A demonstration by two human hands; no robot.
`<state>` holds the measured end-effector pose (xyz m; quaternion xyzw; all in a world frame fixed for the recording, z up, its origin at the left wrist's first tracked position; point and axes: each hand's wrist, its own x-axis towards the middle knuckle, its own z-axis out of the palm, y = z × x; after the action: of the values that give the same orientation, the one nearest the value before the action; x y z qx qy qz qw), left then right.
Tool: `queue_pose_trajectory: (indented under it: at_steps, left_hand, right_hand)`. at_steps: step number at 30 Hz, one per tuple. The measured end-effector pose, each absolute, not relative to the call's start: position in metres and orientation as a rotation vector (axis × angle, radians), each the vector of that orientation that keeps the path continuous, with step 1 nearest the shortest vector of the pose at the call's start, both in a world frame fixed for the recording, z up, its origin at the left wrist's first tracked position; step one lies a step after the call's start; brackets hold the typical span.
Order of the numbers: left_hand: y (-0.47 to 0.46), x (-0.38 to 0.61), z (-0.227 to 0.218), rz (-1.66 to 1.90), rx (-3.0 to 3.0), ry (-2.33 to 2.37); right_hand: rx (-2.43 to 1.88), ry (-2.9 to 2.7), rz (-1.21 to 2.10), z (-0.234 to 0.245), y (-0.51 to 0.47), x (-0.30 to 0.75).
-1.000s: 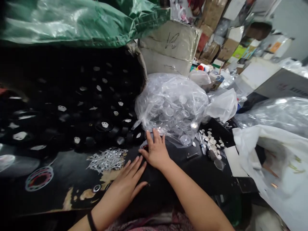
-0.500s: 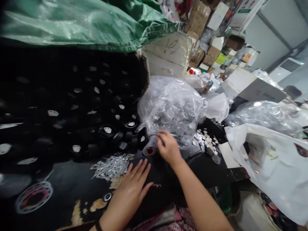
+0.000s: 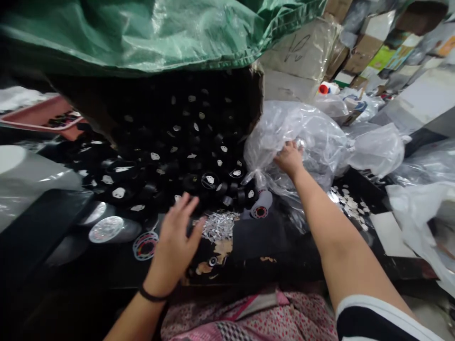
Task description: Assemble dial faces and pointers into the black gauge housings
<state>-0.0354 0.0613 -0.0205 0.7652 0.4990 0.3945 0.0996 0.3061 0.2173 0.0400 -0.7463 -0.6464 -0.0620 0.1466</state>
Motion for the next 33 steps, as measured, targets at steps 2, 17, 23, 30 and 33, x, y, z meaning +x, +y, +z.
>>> queue_pose_trajectory:
  at_steps: [2, 17, 23, 30, 33]
  left_hand:
    - [0.089, -0.041, -0.018, 1.158, 2.221, 1.583]
    - [0.141, -0.038, -0.030, 1.319, 2.096, 1.413]
    - [0.142, -0.036, -0.026, 1.434, 1.935, 1.433]
    - [0.125, -0.040, 0.002, 1.690, 1.517, 1.492]
    - [0.090, -0.032, 0.017, 1.629, 1.050, 1.231]
  right_hand:
    - [-2.195, -1.882, -0.212, 0.036, 0.203, 0.313]
    - [-2.155, -1.856, -0.044, 0.031, 0.150, 0.329]
    - [-2.043, -1.661, -0.145, 0.028, 0.081, 0.301]
    - [-1.687, -1.725, 0.097, 0.001, 0.029, 0.249]
    - [-1.736, -1.743, 0.203, -0.008, 0.032, 0.241]
